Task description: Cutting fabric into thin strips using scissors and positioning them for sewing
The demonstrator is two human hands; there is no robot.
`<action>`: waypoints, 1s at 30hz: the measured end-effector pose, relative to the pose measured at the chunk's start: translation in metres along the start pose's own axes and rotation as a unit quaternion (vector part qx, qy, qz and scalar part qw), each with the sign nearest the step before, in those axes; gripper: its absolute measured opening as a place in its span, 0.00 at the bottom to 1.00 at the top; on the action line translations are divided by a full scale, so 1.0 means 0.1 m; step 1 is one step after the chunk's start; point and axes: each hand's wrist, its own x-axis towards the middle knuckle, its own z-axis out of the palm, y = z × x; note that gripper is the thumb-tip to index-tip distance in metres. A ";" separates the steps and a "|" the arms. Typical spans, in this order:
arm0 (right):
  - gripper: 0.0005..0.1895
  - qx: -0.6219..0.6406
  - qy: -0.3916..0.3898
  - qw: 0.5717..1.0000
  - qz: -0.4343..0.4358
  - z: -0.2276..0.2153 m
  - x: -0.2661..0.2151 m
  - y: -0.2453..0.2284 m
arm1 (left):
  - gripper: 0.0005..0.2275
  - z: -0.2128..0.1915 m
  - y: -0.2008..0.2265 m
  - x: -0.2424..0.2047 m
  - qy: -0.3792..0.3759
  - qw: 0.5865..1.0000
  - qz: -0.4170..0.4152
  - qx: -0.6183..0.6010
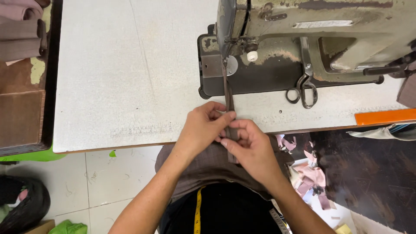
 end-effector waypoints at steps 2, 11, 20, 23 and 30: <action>0.28 -0.033 0.007 0.999 -0.021 0.00 -0.13 0.02 | 0.15 0.05 -0.14 0.04 -0.004 1.000 0.020 0.015; 0.33 -0.053 0.038 0.997 -0.036 -0.16 0.53 -0.20 | 0.10 0.09 -0.37 -0.01 0.020 0.992 0.042 -0.116; 0.28 0.041 0.042 0.997 -0.041 -0.12 0.40 0.01 | 0.13 -0.10 -0.10 0.23 -0.002 0.996 -0.012 -0.092; 0.29 0.032 0.030 0.997 -0.058 -0.14 0.40 0.12 | 0.11 -0.06 -0.05 0.30 -0.007 0.999 0.000 -0.052; 0.31 -0.091 0.019 0.990 -0.109 -0.20 0.42 0.25 | 0.07 -0.01 -0.01 0.28 0.020 1.000 -0.003 0.018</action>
